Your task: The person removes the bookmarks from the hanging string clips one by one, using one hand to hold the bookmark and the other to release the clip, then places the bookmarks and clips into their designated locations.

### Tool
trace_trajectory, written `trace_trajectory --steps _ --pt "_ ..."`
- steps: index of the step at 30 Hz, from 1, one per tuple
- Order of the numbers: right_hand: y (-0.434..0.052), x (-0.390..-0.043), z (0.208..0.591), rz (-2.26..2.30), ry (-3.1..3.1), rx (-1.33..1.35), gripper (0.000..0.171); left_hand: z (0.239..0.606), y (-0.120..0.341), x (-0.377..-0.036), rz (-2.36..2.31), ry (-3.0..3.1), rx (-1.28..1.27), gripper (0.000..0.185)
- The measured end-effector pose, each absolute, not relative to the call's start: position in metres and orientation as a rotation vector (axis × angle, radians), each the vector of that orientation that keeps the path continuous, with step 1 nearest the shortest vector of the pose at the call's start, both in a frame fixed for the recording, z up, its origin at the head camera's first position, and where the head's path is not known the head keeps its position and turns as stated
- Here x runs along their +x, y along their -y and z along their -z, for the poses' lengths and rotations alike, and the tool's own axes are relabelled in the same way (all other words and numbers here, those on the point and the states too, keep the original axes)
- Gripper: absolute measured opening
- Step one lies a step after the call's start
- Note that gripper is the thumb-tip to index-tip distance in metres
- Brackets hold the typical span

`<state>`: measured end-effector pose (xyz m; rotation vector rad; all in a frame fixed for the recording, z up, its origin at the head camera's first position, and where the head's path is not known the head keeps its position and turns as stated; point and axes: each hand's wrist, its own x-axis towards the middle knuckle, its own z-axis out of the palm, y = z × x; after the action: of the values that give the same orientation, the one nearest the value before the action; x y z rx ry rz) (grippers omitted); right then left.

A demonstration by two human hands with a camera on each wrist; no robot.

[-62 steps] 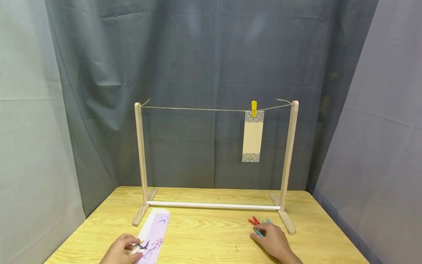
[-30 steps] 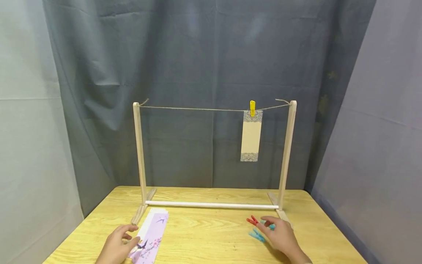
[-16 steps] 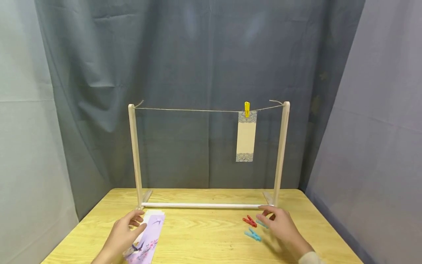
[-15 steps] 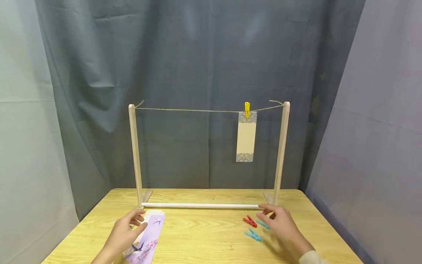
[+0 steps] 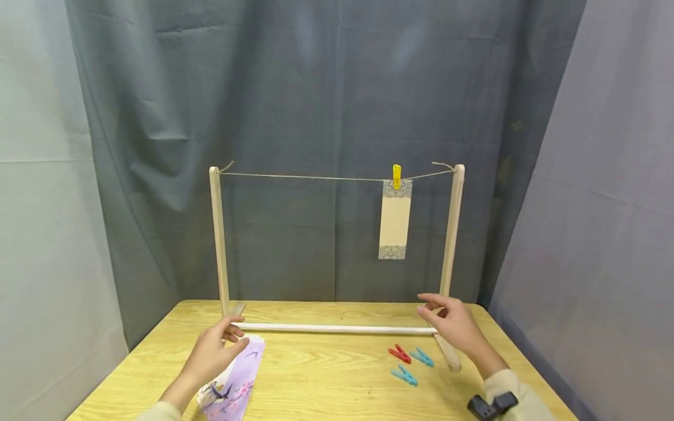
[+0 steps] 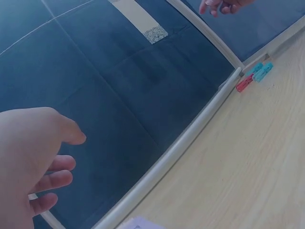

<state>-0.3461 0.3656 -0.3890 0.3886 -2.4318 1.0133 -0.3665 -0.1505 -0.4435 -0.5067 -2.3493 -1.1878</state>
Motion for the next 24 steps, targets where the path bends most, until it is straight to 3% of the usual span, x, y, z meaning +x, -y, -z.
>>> trace_trajectory --steps 24 --pt "-0.348 -0.358 0.323 -0.878 2.355 0.508 0.044 0.409 0.097 -0.38 1.169 2.314 -0.704 0.038"
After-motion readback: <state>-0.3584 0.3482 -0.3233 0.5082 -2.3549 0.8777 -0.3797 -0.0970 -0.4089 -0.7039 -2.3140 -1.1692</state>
